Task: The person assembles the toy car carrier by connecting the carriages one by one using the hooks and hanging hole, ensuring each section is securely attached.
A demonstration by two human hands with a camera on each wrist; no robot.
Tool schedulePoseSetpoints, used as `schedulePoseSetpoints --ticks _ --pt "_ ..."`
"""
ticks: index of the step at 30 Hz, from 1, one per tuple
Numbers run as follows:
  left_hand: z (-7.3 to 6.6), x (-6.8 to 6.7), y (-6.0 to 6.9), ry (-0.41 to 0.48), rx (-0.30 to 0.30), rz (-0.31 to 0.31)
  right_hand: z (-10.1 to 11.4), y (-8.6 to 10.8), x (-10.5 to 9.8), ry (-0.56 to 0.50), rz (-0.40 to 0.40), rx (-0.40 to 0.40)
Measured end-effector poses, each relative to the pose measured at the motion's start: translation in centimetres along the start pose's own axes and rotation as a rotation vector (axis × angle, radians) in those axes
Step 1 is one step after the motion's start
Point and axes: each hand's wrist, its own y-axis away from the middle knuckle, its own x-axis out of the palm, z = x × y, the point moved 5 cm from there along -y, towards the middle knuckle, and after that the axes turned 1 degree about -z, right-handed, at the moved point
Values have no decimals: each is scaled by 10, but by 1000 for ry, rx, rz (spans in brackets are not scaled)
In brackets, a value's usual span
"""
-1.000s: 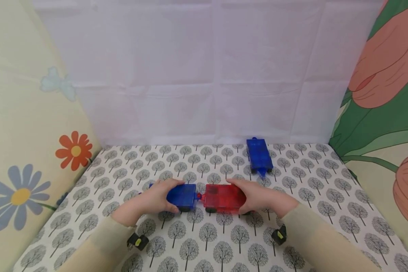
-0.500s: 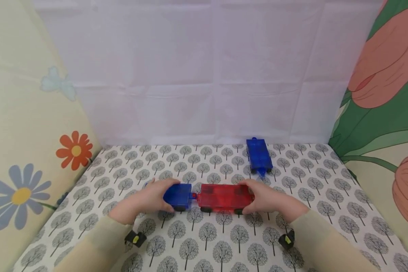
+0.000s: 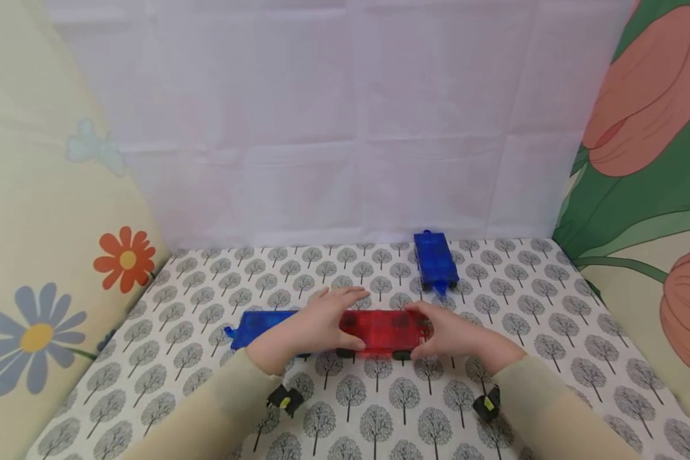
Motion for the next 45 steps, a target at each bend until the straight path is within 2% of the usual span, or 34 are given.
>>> schedulePoseSetpoints --ticks 5,9,17,20,22,28,30,33,35,40,42,45 --pt "-20 24 -20 -2 22 12 2 1 0 7 5 -27" --pt "-25 39 -29 -16 25 18 2 1 -1 0 8 -30" --pt "-27 42 -31 15 -8 7 2 0 -1 -7 29 -57" --pt "-27 43 -32 31 -14 6 3 -1 -8 29 22 -59" --pt "-27 43 -32 41 -17 8 9 -3 -19 60 -24 -65" --pt "-27 40 -31 63 -39 12 33 -15 -81 193 -342 -68" --pt "-28 40 -30 69 -38 13 35 -20 -100 243 -402 -40" --pt "-28 40 -30 65 -30 12 33 -29 -119 369 -413 -6" --pt "-28 40 -30 65 -26 12 28 -37 -123 519 -378 5" --pt "-27 41 -30 56 -22 12 7 -53 -113 956 -247 -41" --pt "-26 41 -30 53 -21 13 -1 -58 -107 1063 -210 -67" --pt "-25 41 -29 48 -25 16 -7 -64 -99 1164 -177 -99"
